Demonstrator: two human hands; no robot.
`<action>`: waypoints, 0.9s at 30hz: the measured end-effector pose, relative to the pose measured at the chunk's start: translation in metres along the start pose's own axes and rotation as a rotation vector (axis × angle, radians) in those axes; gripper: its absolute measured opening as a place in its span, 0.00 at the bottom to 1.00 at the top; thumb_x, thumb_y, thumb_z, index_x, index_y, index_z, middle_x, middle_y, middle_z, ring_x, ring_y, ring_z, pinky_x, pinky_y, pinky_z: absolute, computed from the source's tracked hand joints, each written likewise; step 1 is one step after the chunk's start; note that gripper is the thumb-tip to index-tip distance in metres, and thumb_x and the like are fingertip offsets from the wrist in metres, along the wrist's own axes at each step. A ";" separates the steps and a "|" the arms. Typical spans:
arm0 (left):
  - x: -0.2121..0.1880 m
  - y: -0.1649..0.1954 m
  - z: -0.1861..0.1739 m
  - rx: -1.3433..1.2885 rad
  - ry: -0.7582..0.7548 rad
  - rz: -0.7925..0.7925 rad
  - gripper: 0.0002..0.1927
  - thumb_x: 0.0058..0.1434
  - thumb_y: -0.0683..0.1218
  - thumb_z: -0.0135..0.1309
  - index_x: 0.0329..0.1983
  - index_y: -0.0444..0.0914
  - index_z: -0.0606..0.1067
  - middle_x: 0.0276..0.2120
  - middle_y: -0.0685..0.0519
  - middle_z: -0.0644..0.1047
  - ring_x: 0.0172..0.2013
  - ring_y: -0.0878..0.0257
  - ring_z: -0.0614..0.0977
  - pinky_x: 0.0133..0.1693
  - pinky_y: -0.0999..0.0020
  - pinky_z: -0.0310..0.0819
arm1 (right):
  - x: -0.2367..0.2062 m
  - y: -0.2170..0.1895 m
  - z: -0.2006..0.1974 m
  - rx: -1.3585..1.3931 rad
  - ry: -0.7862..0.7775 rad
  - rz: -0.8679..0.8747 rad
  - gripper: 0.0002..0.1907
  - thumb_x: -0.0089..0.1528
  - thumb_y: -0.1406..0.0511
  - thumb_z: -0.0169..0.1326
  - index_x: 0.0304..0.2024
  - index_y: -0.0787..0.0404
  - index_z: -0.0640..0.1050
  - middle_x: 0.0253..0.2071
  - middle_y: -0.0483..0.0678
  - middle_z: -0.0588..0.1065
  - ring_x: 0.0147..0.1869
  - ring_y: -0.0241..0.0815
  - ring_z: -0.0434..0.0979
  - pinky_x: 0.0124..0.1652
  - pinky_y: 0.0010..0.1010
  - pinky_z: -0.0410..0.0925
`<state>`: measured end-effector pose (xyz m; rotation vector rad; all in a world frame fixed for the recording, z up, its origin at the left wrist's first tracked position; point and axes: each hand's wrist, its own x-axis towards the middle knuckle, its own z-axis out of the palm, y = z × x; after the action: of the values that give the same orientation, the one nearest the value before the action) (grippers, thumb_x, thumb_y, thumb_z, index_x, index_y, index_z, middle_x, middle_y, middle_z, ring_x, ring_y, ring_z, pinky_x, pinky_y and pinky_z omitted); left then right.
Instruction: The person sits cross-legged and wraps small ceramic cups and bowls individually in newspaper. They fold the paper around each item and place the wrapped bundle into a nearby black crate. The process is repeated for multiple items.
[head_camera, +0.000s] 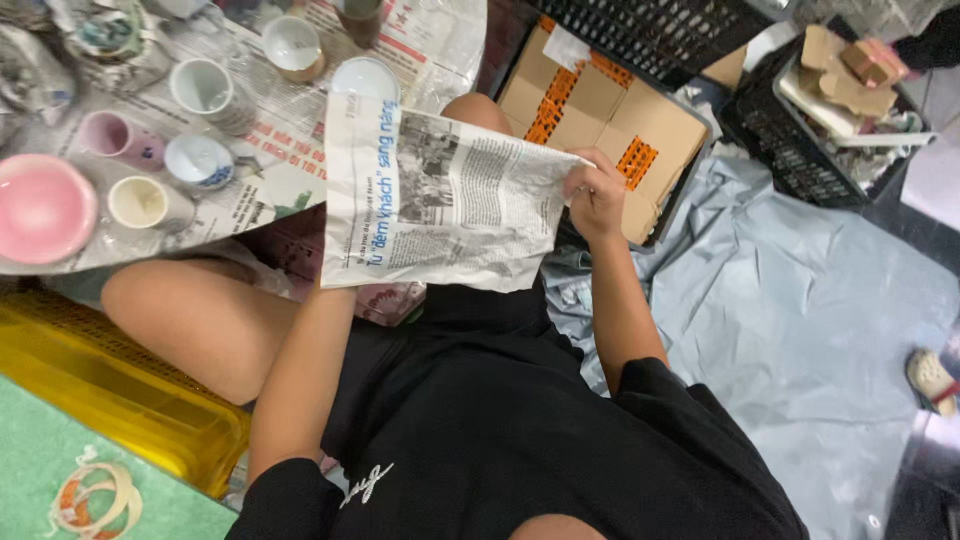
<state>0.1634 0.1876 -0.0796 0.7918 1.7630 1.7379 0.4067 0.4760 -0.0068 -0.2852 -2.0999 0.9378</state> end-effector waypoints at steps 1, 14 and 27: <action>-0.005 0.004 0.000 -0.008 0.017 0.004 0.33 0.69 0.50 0.50 0.73 0.32 0.60 0.66 0.44 0.68 0.63 0.56 0.69 0.63 0.62 0.63 | -0.002 -0.007 0.000 0.014 0.008 -0.047 0.13 0.47 0.84 0.45 0.24 0.65 0.73 0.42 0.56 0.78 0.43 0.50 0.79 0.42 0.33 0.71; -0.003 0.055 -0.007 -0.227 -0.084 -0.107 0.28 0.62 0.39 0.58 0.65 0.31 0.68 0.54 0.48 0.77 0.50 0.62 0.78 0.51 0.66 0.74 | -0.010 -0.035 -0.010 0.014 0.014 -0.090 0.11 0.50 0.83 0.51 0.23 0.64 0.73 0.45 0.57 0.78 0.50 0.54 0.78 0.48 0.34 0.71; -0.047 0.035 -0.018 -0.498 -0.095 -0.182 0.26 0.71 0.40 0.49 0.72 0.30 0.66 0.60 0.51 0.79 0.57 0.67 0.80 0.58 0.75 0.73 | -0.010 -0.007 -0.001 -0.122 -0.137 0.108 0.10 0.56 0.83 0.45 0.30 0.68 0.74 0.44 0.55 0.74 0.47 0.53 0.76 0.47 0.36 0.69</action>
<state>0.1834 0.1408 -0.0459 0.4722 1.2167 1.8657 0.4147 0.4669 -0.0070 -0.4103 -2.2914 0.9152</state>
